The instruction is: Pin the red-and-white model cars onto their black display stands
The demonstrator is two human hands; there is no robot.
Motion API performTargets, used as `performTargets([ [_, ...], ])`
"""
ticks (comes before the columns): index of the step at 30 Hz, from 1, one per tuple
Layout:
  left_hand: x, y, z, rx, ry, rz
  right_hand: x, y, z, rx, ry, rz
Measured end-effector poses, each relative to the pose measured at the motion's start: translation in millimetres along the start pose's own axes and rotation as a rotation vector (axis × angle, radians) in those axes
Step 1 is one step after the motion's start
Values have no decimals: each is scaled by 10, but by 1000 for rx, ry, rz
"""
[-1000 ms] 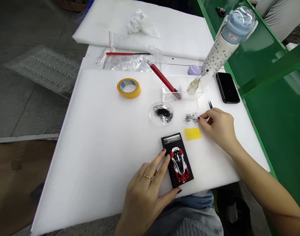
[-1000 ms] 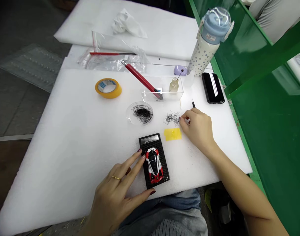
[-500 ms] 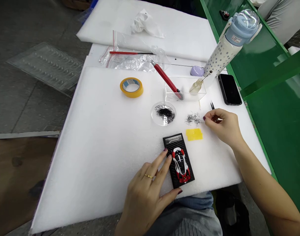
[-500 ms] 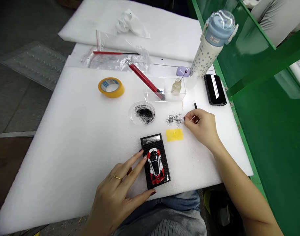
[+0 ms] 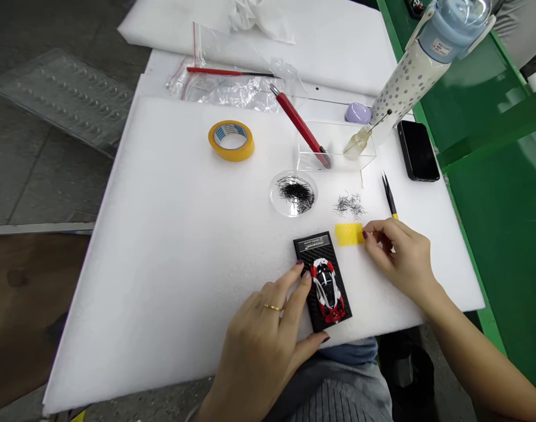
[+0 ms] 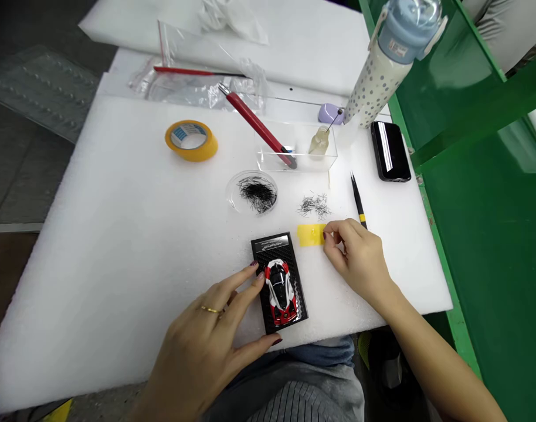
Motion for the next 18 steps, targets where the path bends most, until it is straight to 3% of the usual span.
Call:
performTargets([
  [4, 25, 51, 2, 62, -48, 17, 3, 33, -50, 37, -75, 78],
  [18, 75, 69, -26, 93, -72, 9, -6, 93, -54, 93, -91, 62],
])
Point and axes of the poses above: each hand's wrist, its own x-axis away from the middle knuckle, its own y-axis out of the palm, z = x × y, the point moved 5 cm from there along -x, towards the middle knuckle, and after that the axes turned 10 degrees about z, right-handed, at the moved point
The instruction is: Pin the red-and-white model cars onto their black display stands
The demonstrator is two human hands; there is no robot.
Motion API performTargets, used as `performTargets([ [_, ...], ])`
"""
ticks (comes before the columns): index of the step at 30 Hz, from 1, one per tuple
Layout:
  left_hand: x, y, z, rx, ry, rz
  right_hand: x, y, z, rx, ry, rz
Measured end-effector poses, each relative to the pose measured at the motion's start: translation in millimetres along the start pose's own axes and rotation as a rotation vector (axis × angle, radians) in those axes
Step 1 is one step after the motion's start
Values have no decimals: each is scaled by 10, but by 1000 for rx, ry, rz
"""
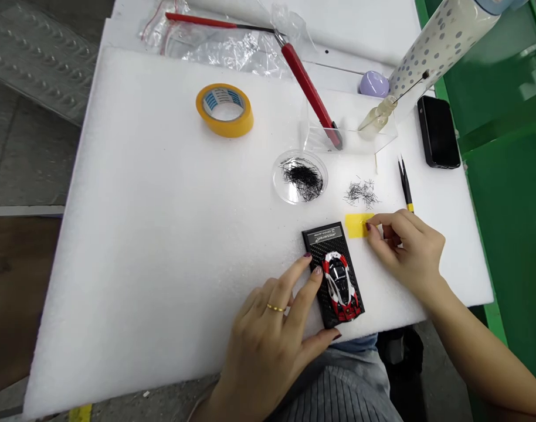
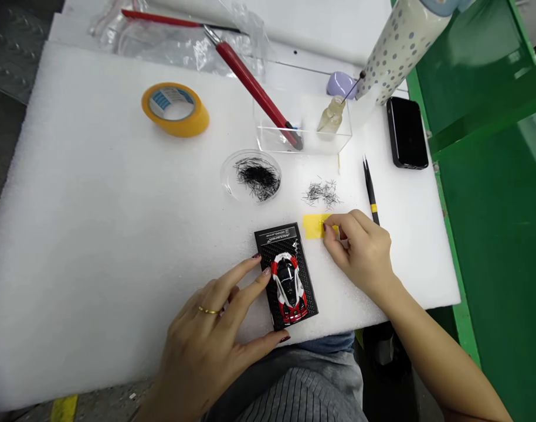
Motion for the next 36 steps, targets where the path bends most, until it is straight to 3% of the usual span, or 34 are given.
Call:
performTargets([
  [4, 6, 7, 0, -9, 2, 4, 17, -138, -107, -29, 46, 47],
  [8, -1, 6, 2, -12, -10, 5, 174, -291, -404, -157, 143, 85],
  [13, -8, 1, 11, -12, -14, 1, 429, -266, -701, -390, 306, 145],
  [20, 14, 1, -7, -6, -25, -5, 539, -214, -709, -409, 403, 246],
  [36, 6, -4, 6, -12, -53, -9, 472, -129, -839, -251, 352, 173],
])
Point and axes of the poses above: each hand's wrist, its own x-axis away from the middle knuckle, its own y-axis out of the palm, z = x × y, the point moved 5 cm from there along -x, towards the middle knuckle, and after that the axes turned 10 degrees about z, right-handed, at the moved point
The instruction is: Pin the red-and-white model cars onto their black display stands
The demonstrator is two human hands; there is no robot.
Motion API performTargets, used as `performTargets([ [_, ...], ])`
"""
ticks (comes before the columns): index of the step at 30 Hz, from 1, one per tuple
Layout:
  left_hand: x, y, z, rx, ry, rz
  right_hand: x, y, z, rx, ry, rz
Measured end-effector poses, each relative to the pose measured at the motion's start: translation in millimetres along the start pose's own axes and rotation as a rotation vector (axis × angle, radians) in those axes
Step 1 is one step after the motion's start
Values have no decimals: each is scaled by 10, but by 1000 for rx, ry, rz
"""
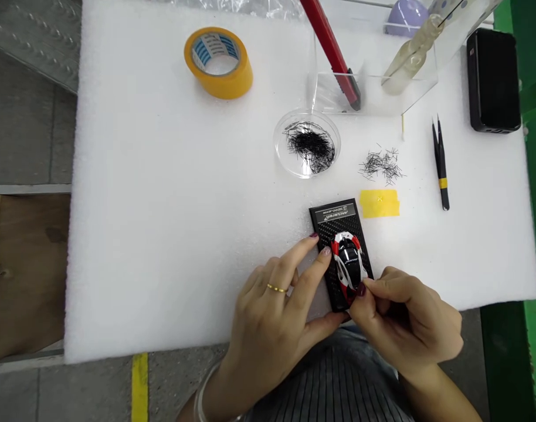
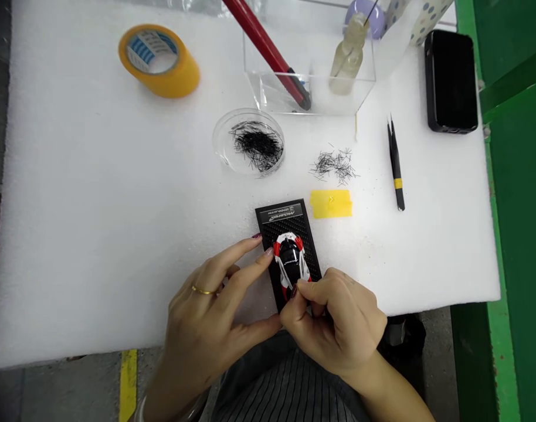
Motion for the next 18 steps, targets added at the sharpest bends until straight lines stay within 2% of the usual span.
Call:
performTargets([
  [18, -21, -5, -14, 2, -5, -18, 0, 11, 8, 14, 18, -25],
])
Point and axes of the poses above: each hand's wrist, its own x-axis away from the middle knuckle, its own y-axis out of the palm, z = x × y, the point moved 5 cm from there along -x, towards the middle knuckle, and after that the axes turned 10 degrees about z, right-handed, at the moved point
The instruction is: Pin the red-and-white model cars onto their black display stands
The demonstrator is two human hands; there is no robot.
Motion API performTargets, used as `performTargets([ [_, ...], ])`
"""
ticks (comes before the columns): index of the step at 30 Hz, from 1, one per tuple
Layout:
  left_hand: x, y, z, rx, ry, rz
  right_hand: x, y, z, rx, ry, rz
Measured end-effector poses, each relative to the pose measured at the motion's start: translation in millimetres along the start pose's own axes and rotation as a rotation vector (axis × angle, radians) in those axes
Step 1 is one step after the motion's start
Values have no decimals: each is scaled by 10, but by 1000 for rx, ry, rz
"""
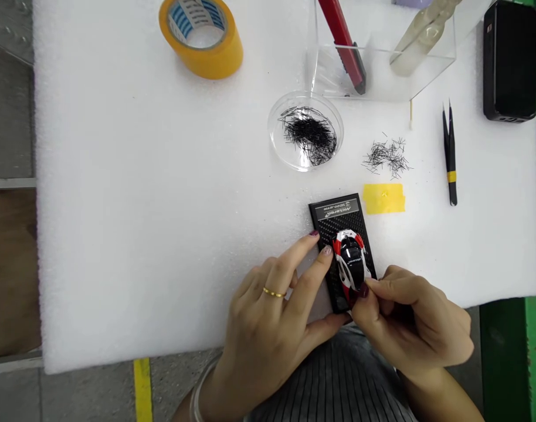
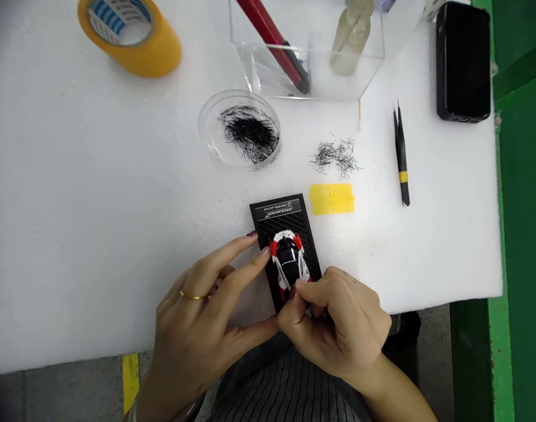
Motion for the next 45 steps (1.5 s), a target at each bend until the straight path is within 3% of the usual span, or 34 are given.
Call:
performTargets([
  [36, 6, -7, 15, 6, -4, 0, -12, 14, -15, -17, -15, -25],
  [41, 6, -26, 9, 5, 64, 30, 43, -56, 71, -240, 152, 29],
  [45, -6, -88, 44, 31, 149, 141, -27, -158, 210, -402, 258, 143],
])
Point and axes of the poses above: each hand's wrist, its own x-axis away from the middle knuckle, its own y-axis out of the palm, z = x × y, the point moved 5 cm from there along -x, towards the middle knuckle, and after that the axes turned 10 degrees about z, right-handed, at the moved point
